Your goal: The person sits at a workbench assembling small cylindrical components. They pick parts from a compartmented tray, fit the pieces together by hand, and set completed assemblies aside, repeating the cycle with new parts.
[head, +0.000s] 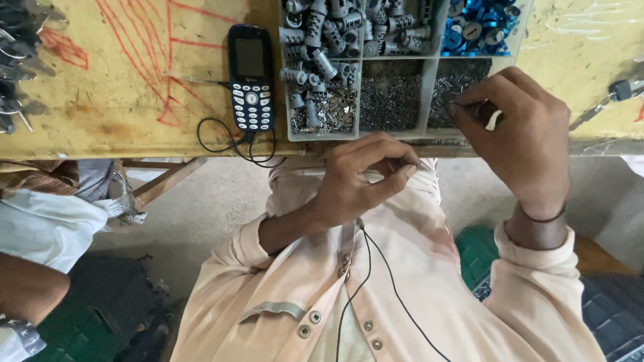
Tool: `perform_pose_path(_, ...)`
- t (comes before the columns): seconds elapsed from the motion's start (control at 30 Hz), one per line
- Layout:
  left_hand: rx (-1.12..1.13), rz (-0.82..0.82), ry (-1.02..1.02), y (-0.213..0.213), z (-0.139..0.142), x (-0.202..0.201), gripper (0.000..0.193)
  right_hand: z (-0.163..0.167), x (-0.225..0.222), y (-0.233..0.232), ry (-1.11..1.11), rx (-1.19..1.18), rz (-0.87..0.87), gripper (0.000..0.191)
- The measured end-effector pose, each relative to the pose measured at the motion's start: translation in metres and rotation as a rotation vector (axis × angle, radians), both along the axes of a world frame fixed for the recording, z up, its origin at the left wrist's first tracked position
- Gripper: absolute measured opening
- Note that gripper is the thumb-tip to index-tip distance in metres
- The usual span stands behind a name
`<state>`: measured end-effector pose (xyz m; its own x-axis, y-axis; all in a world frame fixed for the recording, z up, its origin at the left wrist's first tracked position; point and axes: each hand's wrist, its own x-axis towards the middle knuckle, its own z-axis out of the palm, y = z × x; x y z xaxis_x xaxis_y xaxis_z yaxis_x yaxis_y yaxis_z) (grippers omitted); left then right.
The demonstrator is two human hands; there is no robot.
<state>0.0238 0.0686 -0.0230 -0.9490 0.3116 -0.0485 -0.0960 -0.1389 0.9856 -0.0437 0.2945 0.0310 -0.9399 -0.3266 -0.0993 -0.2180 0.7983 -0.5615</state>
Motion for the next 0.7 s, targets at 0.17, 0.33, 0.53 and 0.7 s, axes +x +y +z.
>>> perform_pose_path(0.17,0.174,0.082,-0.174,-0.001,-0.001,-0.005,0.017,0.004,0.026,-0.023,-0.364,-0.797,-0.269,0.01)
perform_pose_path(0.33,0.443,0.047,-0.424,-0.004,-0.001,-0.008,0.025,-0.02,0.052,-0.038,-0.002,-0.559,-0.134,0.016)
perform_pose_path(0.53,0.354,0.006,-0.388,-0.014,0.002,-0.007,0.022,-0.023,0.052,-0.03,-0.274,-0.798,-0.192,0.013)
perform_pose_path(0.7,0.364,0.065,-0.336,-0.012,0.005,-0.003,0.02,-0.021,0.049,-0.037,-0.324,-0.894,-0.208,0.011)
